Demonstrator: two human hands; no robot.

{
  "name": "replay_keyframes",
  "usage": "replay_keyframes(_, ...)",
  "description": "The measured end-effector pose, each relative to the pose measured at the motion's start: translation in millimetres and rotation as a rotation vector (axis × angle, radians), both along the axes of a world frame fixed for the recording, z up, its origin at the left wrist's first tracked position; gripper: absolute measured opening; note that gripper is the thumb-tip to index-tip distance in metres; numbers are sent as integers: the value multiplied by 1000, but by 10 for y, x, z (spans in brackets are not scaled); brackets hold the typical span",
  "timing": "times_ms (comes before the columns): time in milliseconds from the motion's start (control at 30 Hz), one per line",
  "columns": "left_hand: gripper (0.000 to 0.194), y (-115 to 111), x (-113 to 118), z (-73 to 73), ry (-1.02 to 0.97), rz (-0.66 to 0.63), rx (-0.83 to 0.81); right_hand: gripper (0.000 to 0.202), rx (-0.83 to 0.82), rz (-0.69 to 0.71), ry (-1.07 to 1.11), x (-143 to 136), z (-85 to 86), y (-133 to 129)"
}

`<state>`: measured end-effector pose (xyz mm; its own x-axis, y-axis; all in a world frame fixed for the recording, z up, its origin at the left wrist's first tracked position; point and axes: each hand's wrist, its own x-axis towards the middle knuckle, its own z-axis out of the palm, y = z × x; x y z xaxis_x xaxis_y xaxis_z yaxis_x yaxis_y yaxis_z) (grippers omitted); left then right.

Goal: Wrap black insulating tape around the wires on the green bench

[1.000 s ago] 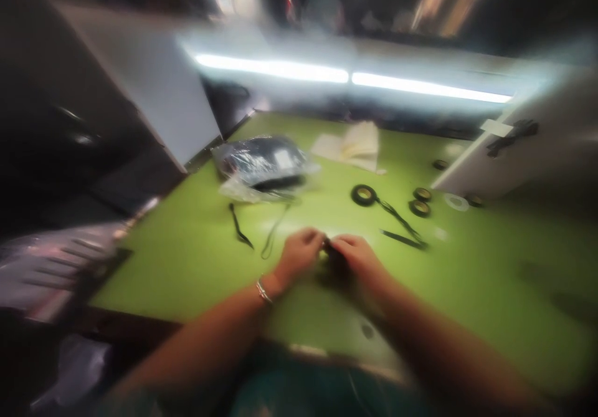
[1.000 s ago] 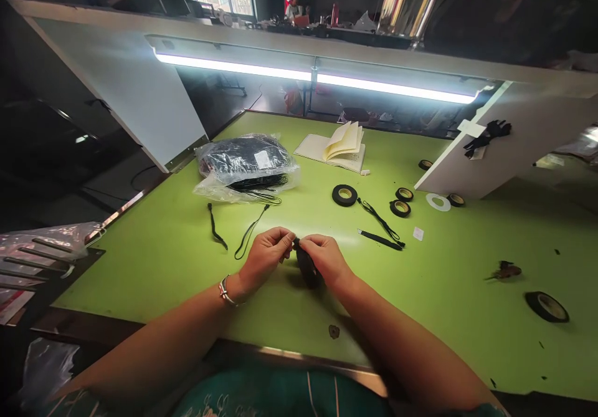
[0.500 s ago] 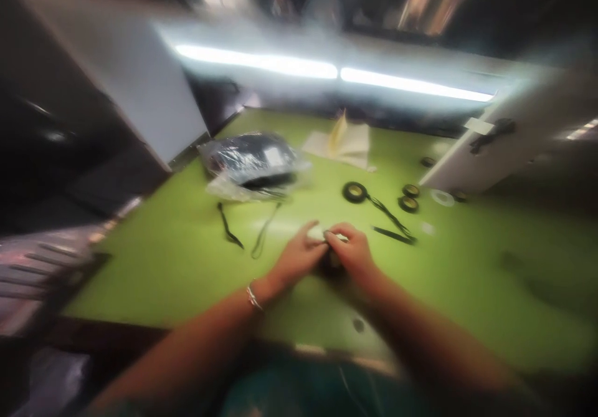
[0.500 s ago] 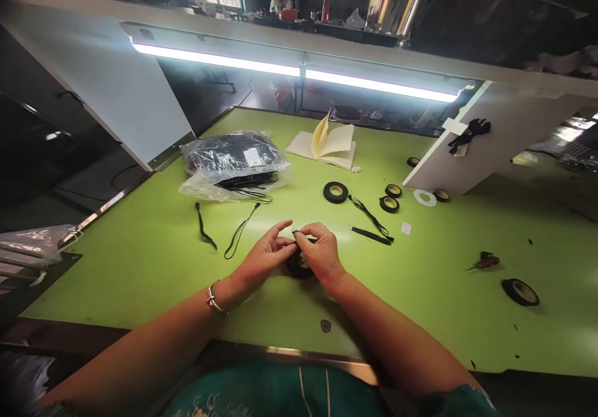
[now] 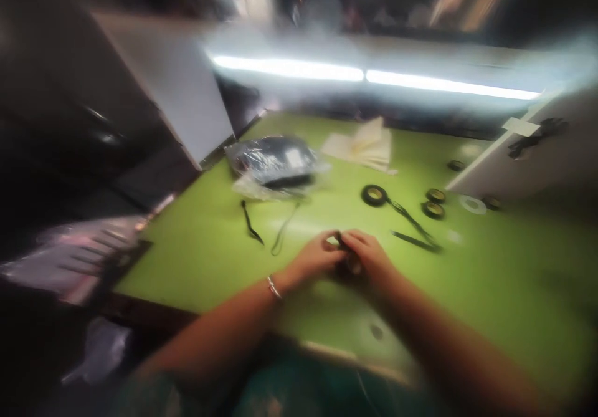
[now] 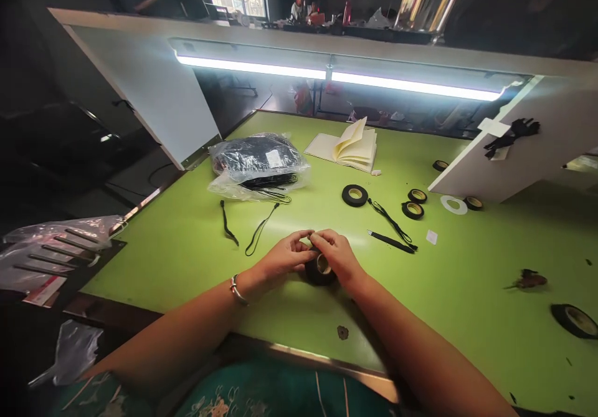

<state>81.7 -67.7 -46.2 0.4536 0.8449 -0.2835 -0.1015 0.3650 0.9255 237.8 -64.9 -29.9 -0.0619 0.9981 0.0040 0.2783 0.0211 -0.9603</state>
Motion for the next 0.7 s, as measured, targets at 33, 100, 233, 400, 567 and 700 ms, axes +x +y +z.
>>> replay_keyframes(33,73,5,-12,3,-6,7,-17,32,14,-34,69,42,21,7)
replay_keyframes(100,74,8,-29,25,-13,37,-58,32,92,-182,147,133,91,3)
replay_keyframes(233,76,6,-33,119,-80,153,-120,22,279,-153,-132,195,266,-135)
replay_keyframes(400,88,-10,-13,187,-207,265,-125,24,464,39,-606,-28,207,-354)
replay_keyframes(567,96,-11,-3,98,-172,206,-11,44,449,-44,-585,-102,-6,-304)
replay_keyframes(700,47,146,-167,131,182,185,310,57,266,-52,-499,38,-20,-173)
